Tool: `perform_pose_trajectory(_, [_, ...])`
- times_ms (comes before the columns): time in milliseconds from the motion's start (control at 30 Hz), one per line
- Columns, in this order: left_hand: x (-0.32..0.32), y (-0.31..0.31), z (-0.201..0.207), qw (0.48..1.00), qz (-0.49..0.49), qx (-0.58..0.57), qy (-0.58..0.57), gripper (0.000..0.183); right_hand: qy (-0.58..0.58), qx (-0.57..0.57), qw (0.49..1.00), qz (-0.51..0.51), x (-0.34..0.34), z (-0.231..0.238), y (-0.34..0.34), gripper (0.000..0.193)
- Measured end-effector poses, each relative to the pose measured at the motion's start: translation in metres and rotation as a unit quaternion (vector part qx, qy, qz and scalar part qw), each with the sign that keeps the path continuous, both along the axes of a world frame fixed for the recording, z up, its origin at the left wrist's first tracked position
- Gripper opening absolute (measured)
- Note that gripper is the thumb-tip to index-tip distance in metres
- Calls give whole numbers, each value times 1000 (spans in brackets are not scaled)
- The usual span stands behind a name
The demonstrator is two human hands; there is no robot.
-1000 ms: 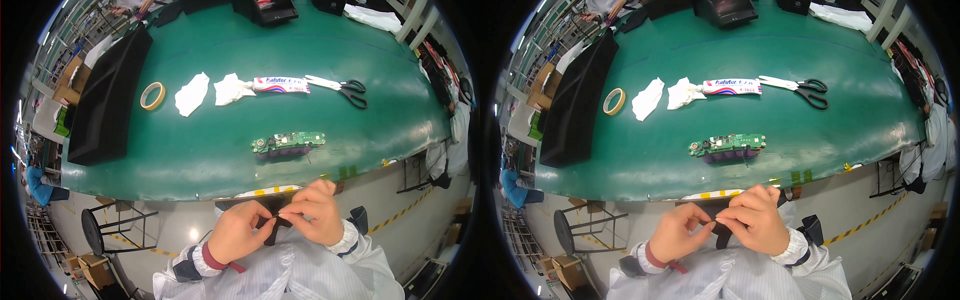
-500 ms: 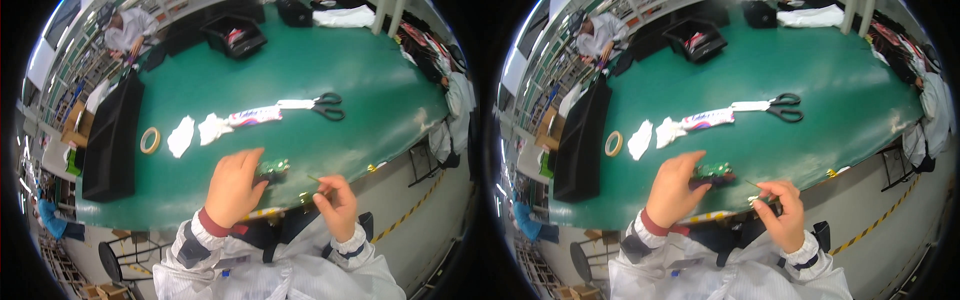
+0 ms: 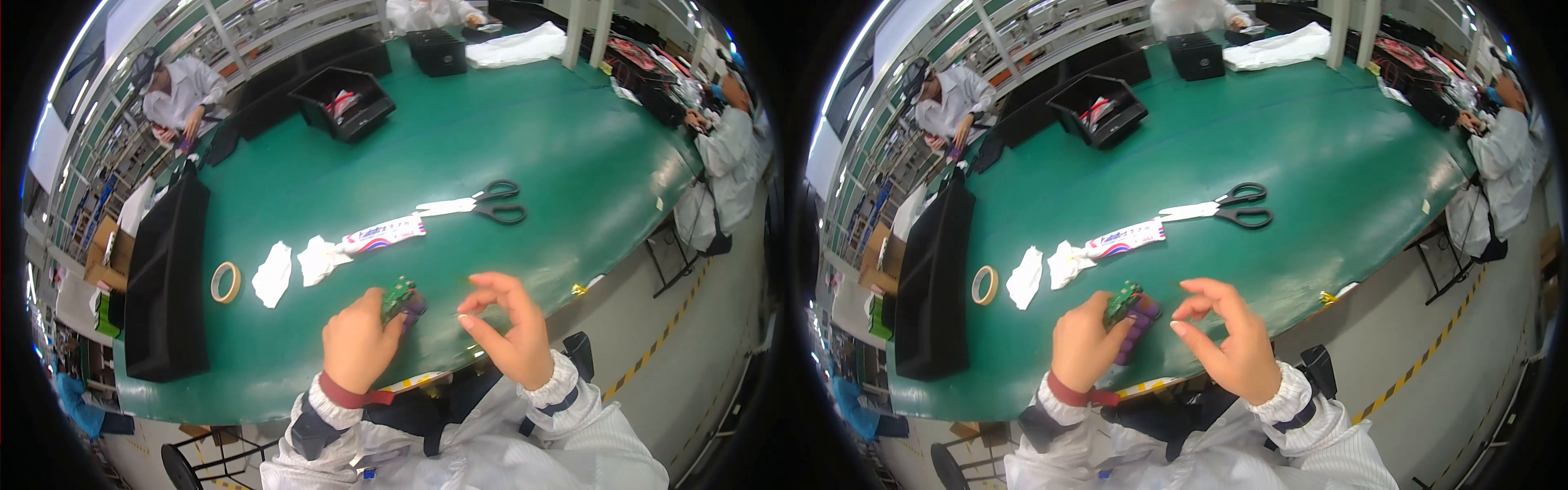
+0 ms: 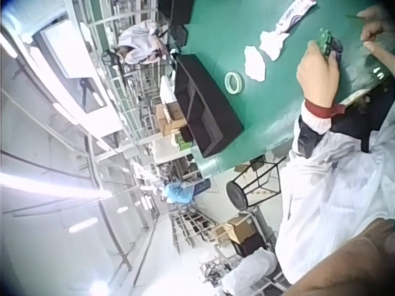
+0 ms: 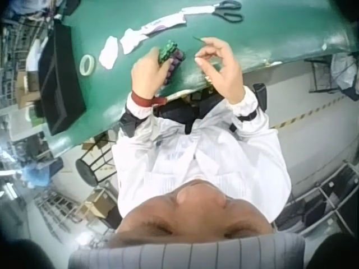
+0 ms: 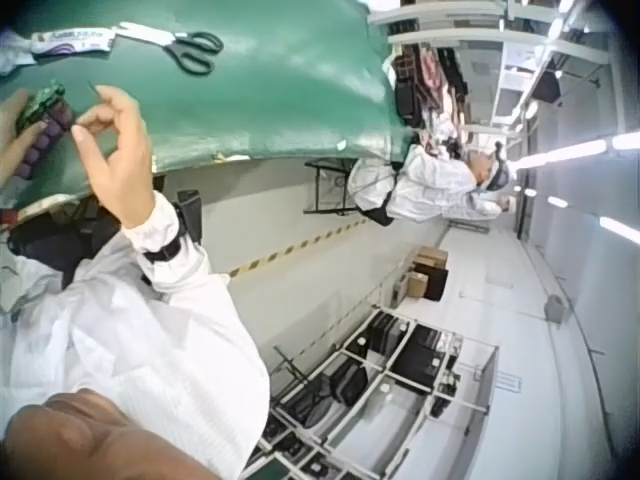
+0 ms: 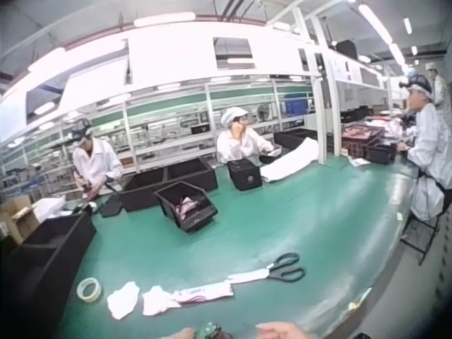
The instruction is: The person assembles an electronics battery pack by attaching a circuit board to multiple battery cells, using adhesive tape and glue to secure the components together.
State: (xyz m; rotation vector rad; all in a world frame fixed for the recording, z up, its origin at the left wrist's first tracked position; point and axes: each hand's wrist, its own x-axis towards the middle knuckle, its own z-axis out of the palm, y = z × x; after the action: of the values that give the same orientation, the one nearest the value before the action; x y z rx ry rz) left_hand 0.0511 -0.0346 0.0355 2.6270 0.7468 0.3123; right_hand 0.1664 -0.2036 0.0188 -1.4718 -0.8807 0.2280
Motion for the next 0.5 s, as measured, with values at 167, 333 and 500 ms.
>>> perform_pose_trajectory(167, [-6,-1,-1,999,21,-38,-23,27,-27,-18,999,24,-12,-1,29,47])
perform_pose_trajectory(333, [-15,2,-4,997,34,-64,-39,28,-75,-25,997,18,-22,-9,51,47])
perform_pose_trajectory(500, [-23,2,-4,994,47,-73,-63,27,-50,-40,998,1,-32,-17,58,41])
